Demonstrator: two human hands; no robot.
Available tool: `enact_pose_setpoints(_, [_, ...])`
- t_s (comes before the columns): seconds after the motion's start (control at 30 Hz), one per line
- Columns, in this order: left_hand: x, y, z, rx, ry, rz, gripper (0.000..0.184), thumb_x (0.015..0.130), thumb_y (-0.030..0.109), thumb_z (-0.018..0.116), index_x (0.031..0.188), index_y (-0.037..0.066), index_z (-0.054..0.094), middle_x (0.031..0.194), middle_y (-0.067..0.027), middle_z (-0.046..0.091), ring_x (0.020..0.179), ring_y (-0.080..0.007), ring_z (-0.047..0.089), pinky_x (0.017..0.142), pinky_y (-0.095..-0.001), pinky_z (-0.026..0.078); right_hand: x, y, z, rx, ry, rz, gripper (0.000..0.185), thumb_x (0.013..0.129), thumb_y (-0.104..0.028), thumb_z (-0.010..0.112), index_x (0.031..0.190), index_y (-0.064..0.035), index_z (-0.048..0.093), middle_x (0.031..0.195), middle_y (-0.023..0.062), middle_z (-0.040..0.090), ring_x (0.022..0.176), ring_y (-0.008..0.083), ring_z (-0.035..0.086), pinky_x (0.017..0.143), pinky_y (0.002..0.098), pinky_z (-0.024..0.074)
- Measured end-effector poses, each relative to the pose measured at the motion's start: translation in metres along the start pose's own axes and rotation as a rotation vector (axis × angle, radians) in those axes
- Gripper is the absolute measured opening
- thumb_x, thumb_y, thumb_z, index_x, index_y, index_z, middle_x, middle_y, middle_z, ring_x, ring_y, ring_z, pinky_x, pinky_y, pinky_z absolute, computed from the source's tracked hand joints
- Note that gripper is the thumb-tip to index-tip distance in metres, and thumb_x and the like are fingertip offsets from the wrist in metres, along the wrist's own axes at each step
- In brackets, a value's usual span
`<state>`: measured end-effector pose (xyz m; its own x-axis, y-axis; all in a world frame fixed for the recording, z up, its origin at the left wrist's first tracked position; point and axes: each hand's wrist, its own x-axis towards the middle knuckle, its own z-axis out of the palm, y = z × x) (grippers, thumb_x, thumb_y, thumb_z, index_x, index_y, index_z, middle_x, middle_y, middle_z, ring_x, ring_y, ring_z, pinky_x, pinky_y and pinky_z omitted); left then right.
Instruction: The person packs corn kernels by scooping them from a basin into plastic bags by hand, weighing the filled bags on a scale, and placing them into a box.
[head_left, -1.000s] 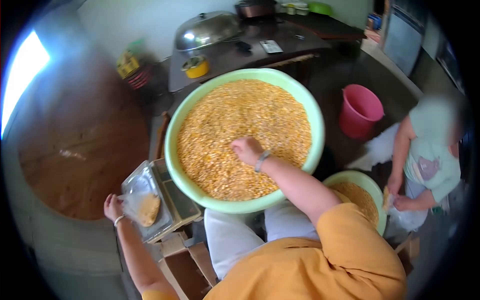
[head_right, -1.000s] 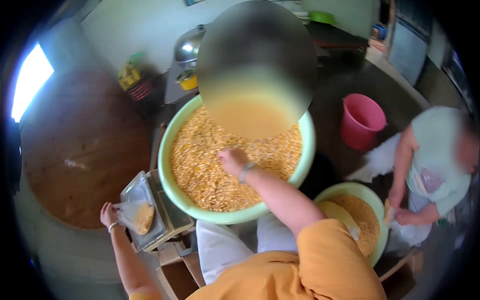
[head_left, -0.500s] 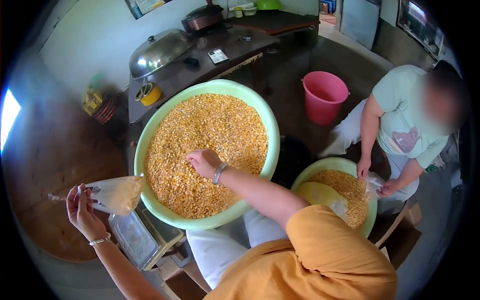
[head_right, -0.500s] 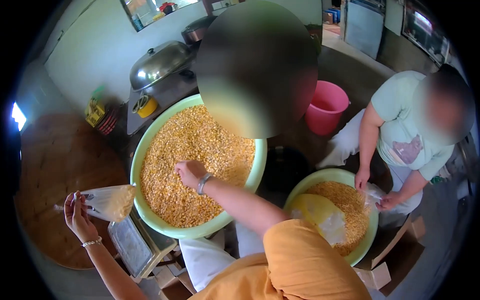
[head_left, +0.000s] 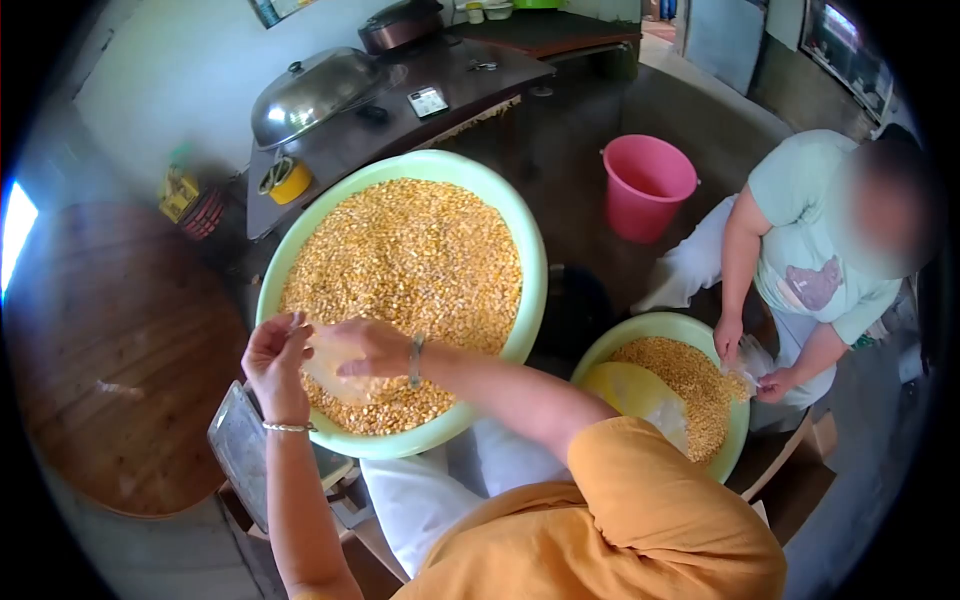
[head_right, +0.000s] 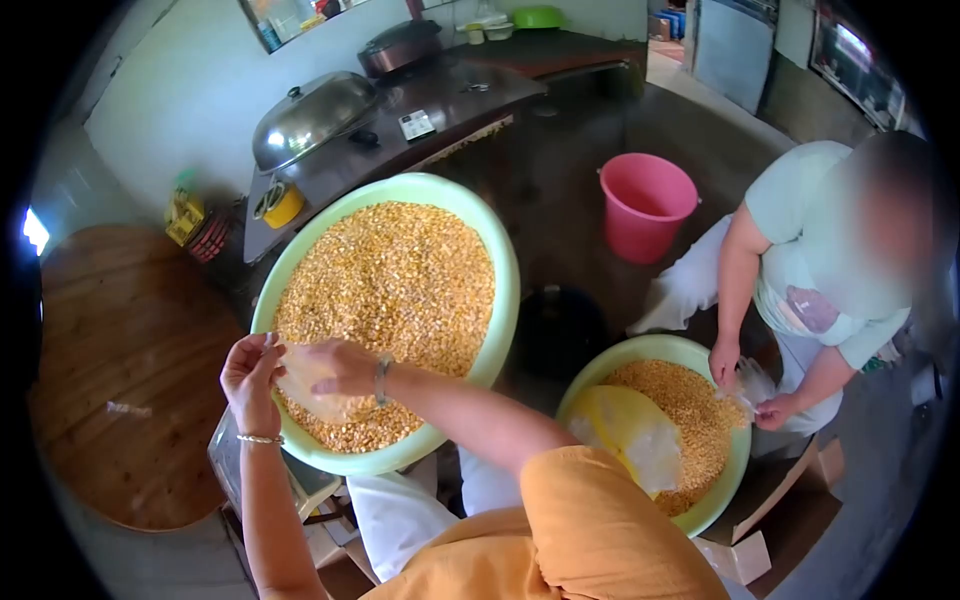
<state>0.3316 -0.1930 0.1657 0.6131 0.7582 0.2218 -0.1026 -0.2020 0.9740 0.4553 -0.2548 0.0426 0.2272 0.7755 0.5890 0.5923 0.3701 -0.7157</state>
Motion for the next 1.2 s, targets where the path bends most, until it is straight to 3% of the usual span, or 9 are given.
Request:
enact_pose_setpoints(0.1, [-0.004, -0.003, -0.008, 0.044, -0.02, 0.006, 0.01, 0.08, -0.002, 0.06, 0.089, 0.003, 0.06, 0.087, -0.0052, 0.066, 0.071, -0.0081, 0.061, 0.055, -0.0188, 0.045, 0.01, 0.035, 0.01, 0.095, -0.225, 0.036, 0.05, 0.074, -0.028, 0.07, 0.116, -0.0048, 0.056, 0.107, 0.0135, 0.061, 0.097, 0.0233, 0.059, 0.085, 0.0327, 0.046])
enact_pose_setpoints(0.2, [-0.007, 0.0, -0.012, 0.04, -0.031, -0.011, 0.008, 0.083, 0.003, 0.06, 0.091, 0.003, 0.06, 0.087, -0.0043, 0.065, 0.073, -0.0085, 0.061, 0.055, -0.0186, 0.045, 0.007, 0.005, -0.003, 0.518, -0.123, 0.263, 0.037, 0.075, -0.021, 0.07, 0.107, -0.0039, 0.063, 0.095, 0.006, 0.065, 0.087, 0.014, 0.06, 0.078, 0.0267, 0.0481])
enact_pose_setpoints(0.3, [-0.012, 0.002, -0.006, 0.071, -0.11, 0.013, 0.009, 0.083, 0.004, 0.06, 0.093, 0.003, 0.06, 0.086, -0.0033, 0.065, 0.074, -0.0082, 0.061, 0.055, -0.0182, 0.044, 0.007, -0.005, 0.002, 0.495, 0.02, 0.128, 0.032, 0.075, -0.022, 0.072, 0.1, -0.0034, 0.065, 0.09, 0.0022, 0.065, 0.085, 0.0097, 0.059, 0.077, 0.025, 0.0477])
enact_pose_setpoints(0.57, [0.0, 0.005, -0.028, 0.198, -0.127, -0.042, 0.013, 0.082, 0.002, 0.061, 0.095, 0.001, 0.06, 0.074, 0.0008, 0.059, 0.063, -0.0049, 0.053, 0.055, -0.0179, 0.042, 0.006, -0.015, -0.012, 1.322, -0.07, 0.344, 0.017, 0.088, -0.012, 0.054, 0.084, 0.0029, 0.061, 0.075, 0.0129, 0.064, 0.073, 0.0208, 0.064, 0.073, 0.0331, 0.0513])
enact_pose_setpoints(0.67, [-0.001, 0.014, -0.035, 0.583, -0.257, 0.36, 0.015, 0.075, 0.0, 0.063, 0.09, 0.002, 0.062, 0.07, -0.0044, 0.06, 0.061, -0.0131, 0.057, 0.056, -0.0245, 0.046, 0.01, -0.01, -0.013, 1.206, 0.195, 0.638, 0.02, 0.089, -0.018, 0.053, 0.084, 0.0003, 0.059, 0.054, 0.0024, 0.05, 0.049, 0.0114, 0.05, 0.058, 0.0273, 0.0494])
enact_pose_setpoints(0.77, [-0.005, 0.048, -0.019, 1.052, -0.479, 0.662, 0.018, 0.07, 0.003, 0.061, 0.087, 0.007, 0.063, 0.072, -0.0124, 0.061, 0.065, -0.0284, 0.06, 0.059, -0.0372, 0.048, 0.012, -0.002, -0.011, 0.821, 0.06, 0.578, 0.017, 0.086, -0.017, 0.055, 0.08, -0.0015, 0.06, 0.054, 0.0005, 0.051, 0.047, 0.0096, 0.048, 0.05, 0.0274, 0.043])
enact_pose_setpoints(0.97, [0.023, 0.013, 0.004, 0.934, -0.457, 0.574, 0.012, 0.071, 0.005, 0.062, 0.083, 0.006, 0.063, 0.069, -0.0122, 0.061, 0.067, -0.0269, 0.062, 0.062, -0.0352, 0.049, 0.0, -0.004, 0.0, 0.164, -0.19, 0.041, 0.013, 0.079, -0.011, 0.055, 0.074, 0.0005, 0.057, 0.058, 0.0037, 0.054, 0.054, 0.0139, 0.054, 0.051, 0.0318, 0.0422])
enact_pose_setpoints(1.1, [0.014, 0.006, 0.008, 0.638, -0.488, 0.386, 0.016, 0.073, 0.003, 0.063, 0.089, 0.004, 0.063, 0.075, -0.009, 0.064, 0.069, -0.0204, 0.064, 0.066, -0.0315, 0.051, 0.004, -0.027, -0.013, 0.352, -0.036, 0.211, 0.023, 0.084, -0.021, 0.056, 0.073, -0.0014, 0.057, 0.058, 0.0009, 0.053, 0.055, 0.0117, 0.052, 0.052, 0.0297, 0.0429])
enact_pose_setpoints(1.2, [0.01, -0.03, -0.011, 0.322, -0.328, 0.275, 0.053, 0.071, 0.012, 0.073, 0.119, 0.004, 0.05, 0.108, -0.0106, 0.059, 0.098, -0.0202, 0.058, 0.084, -0.0328, 0.047, 0.004, -0.01, -0.016, 0.571, -0.162, 0.4, 0.028, 0.092, -0.028, 0.049, 0.091, -0.0043, 0.063, 0.057, -0.001, 0.048, 0.049, 0.0069, 0.044, 0.05, 0.0232, 0.0419])
